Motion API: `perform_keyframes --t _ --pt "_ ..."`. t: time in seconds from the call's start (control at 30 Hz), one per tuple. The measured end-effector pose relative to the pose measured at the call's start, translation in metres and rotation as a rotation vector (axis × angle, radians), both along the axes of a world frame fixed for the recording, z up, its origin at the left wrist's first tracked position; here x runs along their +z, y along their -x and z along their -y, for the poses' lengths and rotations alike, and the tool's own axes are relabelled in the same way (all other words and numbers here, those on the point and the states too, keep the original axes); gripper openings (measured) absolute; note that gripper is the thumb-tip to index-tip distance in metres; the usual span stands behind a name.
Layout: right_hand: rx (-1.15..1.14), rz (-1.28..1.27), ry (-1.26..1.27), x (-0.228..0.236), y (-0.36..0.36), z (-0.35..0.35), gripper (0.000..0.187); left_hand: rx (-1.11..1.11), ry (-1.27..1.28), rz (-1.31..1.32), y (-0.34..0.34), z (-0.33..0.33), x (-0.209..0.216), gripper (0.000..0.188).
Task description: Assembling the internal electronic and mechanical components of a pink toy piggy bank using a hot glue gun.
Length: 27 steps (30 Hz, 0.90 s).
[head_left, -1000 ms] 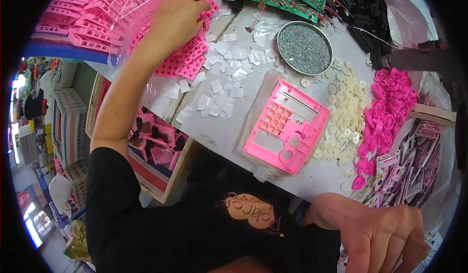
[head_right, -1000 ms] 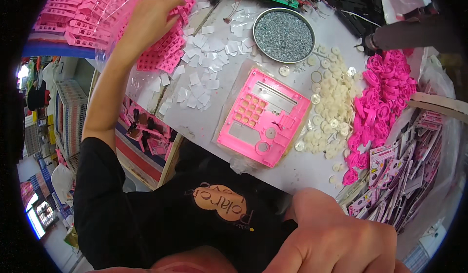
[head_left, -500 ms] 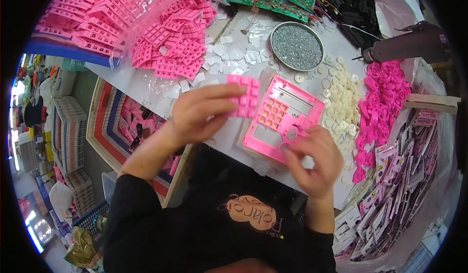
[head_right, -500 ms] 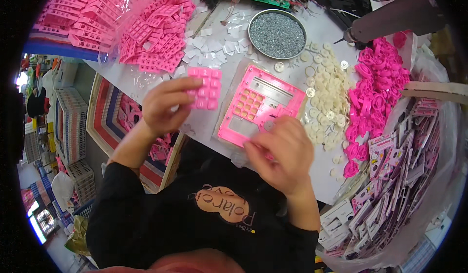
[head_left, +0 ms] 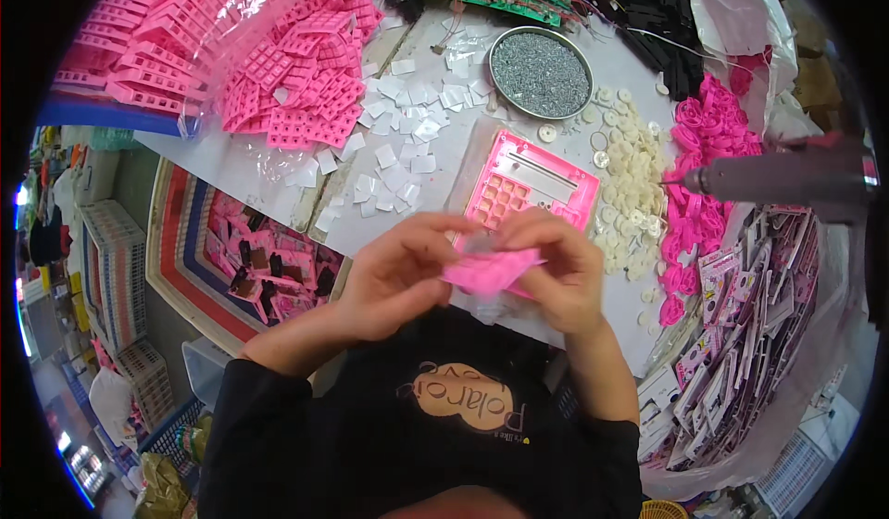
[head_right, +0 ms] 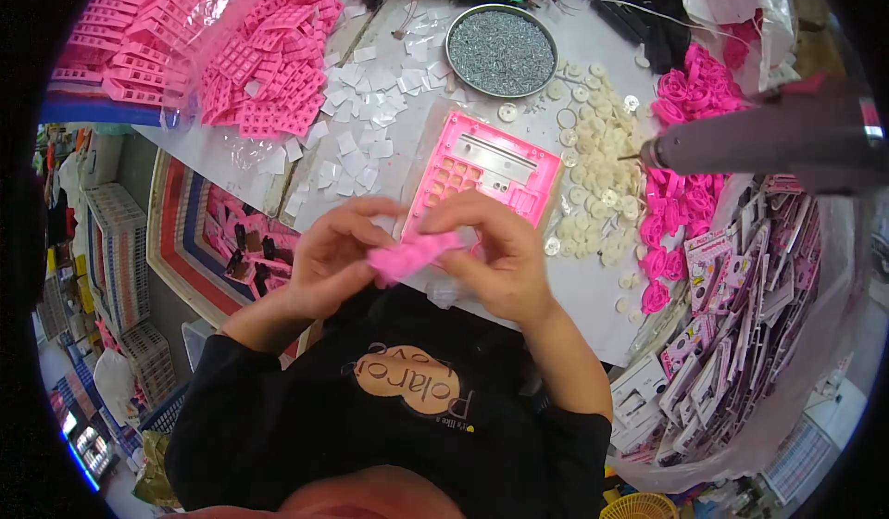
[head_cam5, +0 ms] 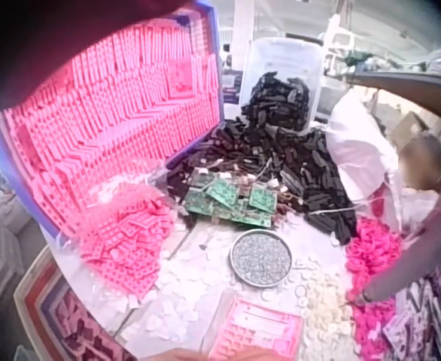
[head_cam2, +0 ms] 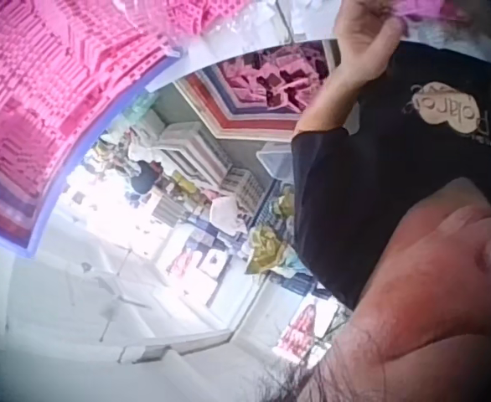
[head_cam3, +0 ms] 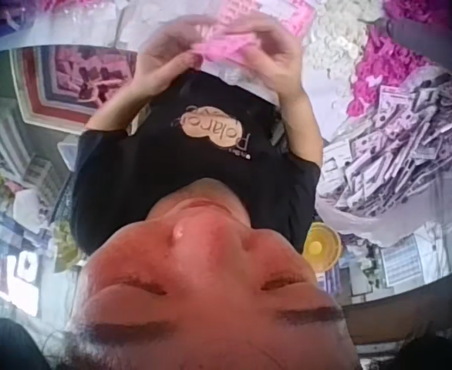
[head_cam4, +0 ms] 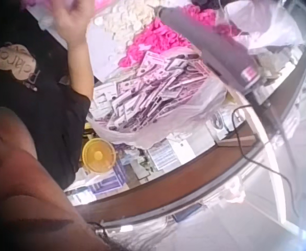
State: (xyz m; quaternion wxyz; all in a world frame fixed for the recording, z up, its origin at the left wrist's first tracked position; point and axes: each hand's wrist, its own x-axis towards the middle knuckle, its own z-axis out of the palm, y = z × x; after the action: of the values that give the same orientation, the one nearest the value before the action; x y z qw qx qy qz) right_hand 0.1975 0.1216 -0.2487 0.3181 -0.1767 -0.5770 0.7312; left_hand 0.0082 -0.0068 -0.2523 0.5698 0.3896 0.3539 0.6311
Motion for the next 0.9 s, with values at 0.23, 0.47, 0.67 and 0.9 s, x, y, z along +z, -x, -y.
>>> perform_keyframes --t 0.23,0.47,0.67,0.9 --pt "0.016 0.655 -0.9 0.038 -0.007 -0.055 0.016 0.167 0.174 -0.341 0.037 0.008 -0.023 0.038" --pt "0.139 0.775 -0.94 0.006 0.024 -0.066 0.02 0.154 0.148 -0.371 0.039 0.003 -0.025 0.035" --pt "-0.103 0.724 -1.115 0.006 0.019 -0.054 0.037 0.221 0.156 -0.486 0.043 0.007 -0.031 0.036" --pt "0.168 0.918 -1.215 -0.004 0.007 0.004 0.092 0.25 0.071 -0.649 0.051 -0.013 -0.016 0.031"
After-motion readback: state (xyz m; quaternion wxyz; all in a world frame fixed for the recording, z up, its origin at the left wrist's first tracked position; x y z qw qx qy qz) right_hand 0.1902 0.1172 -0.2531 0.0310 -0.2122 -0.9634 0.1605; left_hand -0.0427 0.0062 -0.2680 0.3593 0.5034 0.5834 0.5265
